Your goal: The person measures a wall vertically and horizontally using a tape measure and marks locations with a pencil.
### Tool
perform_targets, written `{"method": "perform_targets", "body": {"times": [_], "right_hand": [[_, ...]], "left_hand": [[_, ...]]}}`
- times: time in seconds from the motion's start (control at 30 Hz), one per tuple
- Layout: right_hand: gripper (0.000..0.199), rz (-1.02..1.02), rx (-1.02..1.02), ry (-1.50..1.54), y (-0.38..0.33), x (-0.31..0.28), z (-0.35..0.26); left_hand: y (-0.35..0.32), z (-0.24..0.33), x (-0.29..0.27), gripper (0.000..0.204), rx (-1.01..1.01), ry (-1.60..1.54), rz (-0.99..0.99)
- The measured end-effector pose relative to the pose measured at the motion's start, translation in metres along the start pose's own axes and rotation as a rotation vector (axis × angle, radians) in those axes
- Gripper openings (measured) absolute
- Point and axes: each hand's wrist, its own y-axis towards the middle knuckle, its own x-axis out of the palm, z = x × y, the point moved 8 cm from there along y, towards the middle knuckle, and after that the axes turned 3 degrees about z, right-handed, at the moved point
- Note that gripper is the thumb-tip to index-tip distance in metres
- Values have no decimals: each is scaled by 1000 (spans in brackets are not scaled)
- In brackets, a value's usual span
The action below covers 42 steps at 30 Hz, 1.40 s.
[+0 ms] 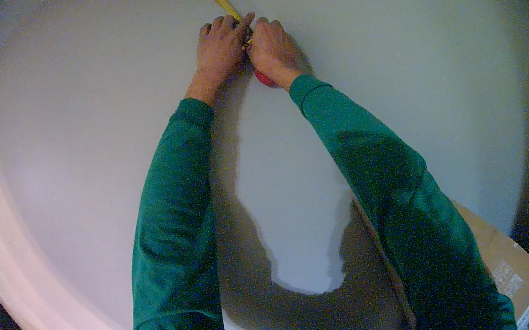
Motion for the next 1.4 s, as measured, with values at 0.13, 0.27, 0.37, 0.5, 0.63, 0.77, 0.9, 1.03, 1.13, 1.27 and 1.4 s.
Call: {"method": "perform_targets", "body": {"times": [0.13,0.27,0.37,0.5,0.63,0.77,0.9,1.03,1.13,1.27,1.4], "right_hand": [[33,76,16,-14,-4,1,0],[33,59,11,-13,-7,2,4],[32,22,10,-35,-4,1,6],[42,-61,-20,-39,-2,4,8],[36,-97,-36,6,5,4,16],[23,-122,-57,-7,9,6,28],[19,-173,-88,-11,3,12,41],[30,-111,-103,19,24,12,17],[30,-146,-83,5,19,17,19],[31,-186,-46,-1,20,14,28],[31,-217,-41,20,20,12,27]], "left_hand": [[9,-3,-5,22,15,57,94],[14,1,0,14,-12,42,69],[16,0,1,13,-24,12,78],[11,2,-4,12,18,-26,233],[18,3,13,18,32,-29,15],[19,10,21,15,33,-16,-43],[9,20,29,16,20,-72,-37],[24,-8,16,17,60,-66,-56],[17,-7,21,17,30,-81,-56],[20,0,22,16,0,-82,-111],[18,-1,20,16,-8,-147,-72]]}}
